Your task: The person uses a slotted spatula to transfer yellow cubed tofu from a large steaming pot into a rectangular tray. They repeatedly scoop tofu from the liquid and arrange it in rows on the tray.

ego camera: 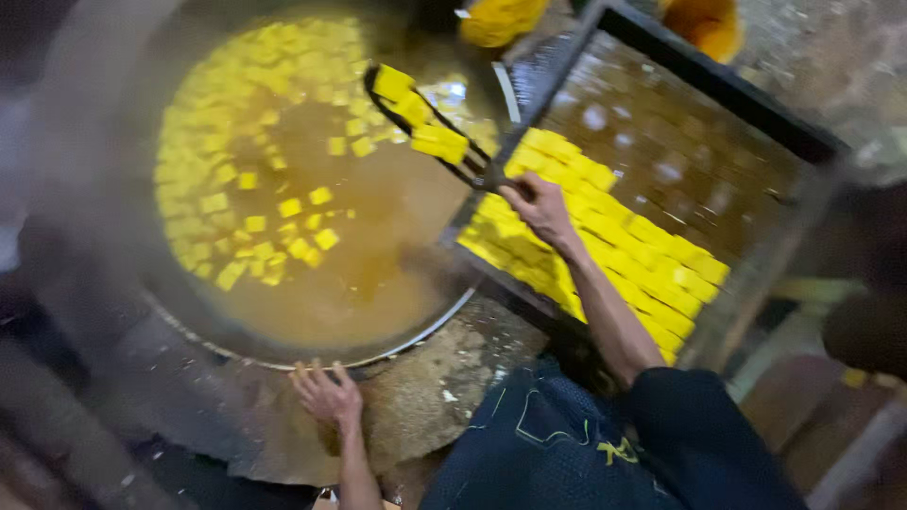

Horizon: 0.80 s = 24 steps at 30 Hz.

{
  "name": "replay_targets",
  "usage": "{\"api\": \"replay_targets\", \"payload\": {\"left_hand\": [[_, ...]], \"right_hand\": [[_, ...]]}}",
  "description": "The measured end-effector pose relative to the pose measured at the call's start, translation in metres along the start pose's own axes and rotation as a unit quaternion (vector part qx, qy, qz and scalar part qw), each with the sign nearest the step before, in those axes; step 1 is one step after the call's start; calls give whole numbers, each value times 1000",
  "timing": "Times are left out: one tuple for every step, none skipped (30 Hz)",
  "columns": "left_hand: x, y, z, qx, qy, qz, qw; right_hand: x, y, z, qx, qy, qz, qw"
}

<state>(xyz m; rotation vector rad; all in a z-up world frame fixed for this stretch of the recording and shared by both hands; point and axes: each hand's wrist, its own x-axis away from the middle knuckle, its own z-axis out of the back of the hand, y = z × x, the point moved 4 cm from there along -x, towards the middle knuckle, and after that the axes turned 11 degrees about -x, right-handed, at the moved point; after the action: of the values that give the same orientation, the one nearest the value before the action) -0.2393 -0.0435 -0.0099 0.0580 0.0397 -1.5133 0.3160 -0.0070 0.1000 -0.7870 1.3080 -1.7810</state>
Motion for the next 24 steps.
{"api": "replay_targets", "payload": {"left_hand": [[2, 14, 7, 5, 29, -18, 999], [6, 29, 13, 39, 45, -24, 998], [1, 53, 16, 74, 60, -29, 995], [-7, 83, 19, 109, 78, -31, 990], [-9, 121, 20, 149, 50, -62, 986], [-9, 164, 19, 186, 22, -91, 978], [-4, 214, 27, 231, 106, -184, 950], [5, 256, 27, 254, 75, -209, 941], [17, 302, 31, 297, 105, -283, 906], [26, 335, 21, 297, -94, -298, 902], [42, 371, 29, 303, -25, -349, 886], [54, 396, 38, 304, 46, -398, 864], [65, 409, 40, 273, 37, -411, 869], [70, 423, 42, 242, 30, -424, 872], [73, 435, 42, 211, 23, -437, 874], [75, 439, 41, 199, 15, -434, 879], [72, 441, 39, 187, 8, -430, 883], [74, 440, 35, 176, -2, -427, 887], [74, 438, 31, 171, -1, -423, 890], [76, 436, 27, 168, -1, -416, 894], [80, 431, 24, 165, -1, -410, 897], [78, 435, 22, 168, 14, -402, 900], [77, 439, 22, 170, 29, -394, 903], [77, 439, 22, 171, 41, -386, 906]], "right_hand": [[20, 7, 44, 31, 23, 5, 999], [38, 15, 85, 61, 42, 10, 997], [62, 25, 126, 89, 59, -3, 994], [87, 33, 167, 116, 74, -12, 990], [108, 41, 204, 143, 92, -18, 985], [128, 50, 236, 169, 109, -24, 979], [148, 57, 265, 201, 118, -20, 972], [168, 64, 288, 233, 124, -16, 964], [183, 73, 307, 256, 130, -29, 957], [196, 80, 324, 280, 133, -39, 950], [208, 87, 337, 303, 135, -50, 942], [213, 93, 346, 302, 133, -45, 943], [218, 98, 356, 301, 131, -40, 944], [217, 103, 363, 299, 130, -33, 945], [212, 108, 368, 290, 117, -26, 950], [210, 114, 372, 280, 102, -22, 954], [204, 121, 373, 270, 88, -17, 959], [203, 126, 373, 310, 75, 1, 948], [203, 130, 370, 349, 62, 20, 935], [205, 133, 368, 389, 47, 40, 919], [211, 134, 366, 411, 54, 49, 909], [206, 133, 366, 434, 63, 66, 896], [203, 130, 366, 457, 72, 84, 883], [204, 129, 359, 460, 55, 98, 881]]}}
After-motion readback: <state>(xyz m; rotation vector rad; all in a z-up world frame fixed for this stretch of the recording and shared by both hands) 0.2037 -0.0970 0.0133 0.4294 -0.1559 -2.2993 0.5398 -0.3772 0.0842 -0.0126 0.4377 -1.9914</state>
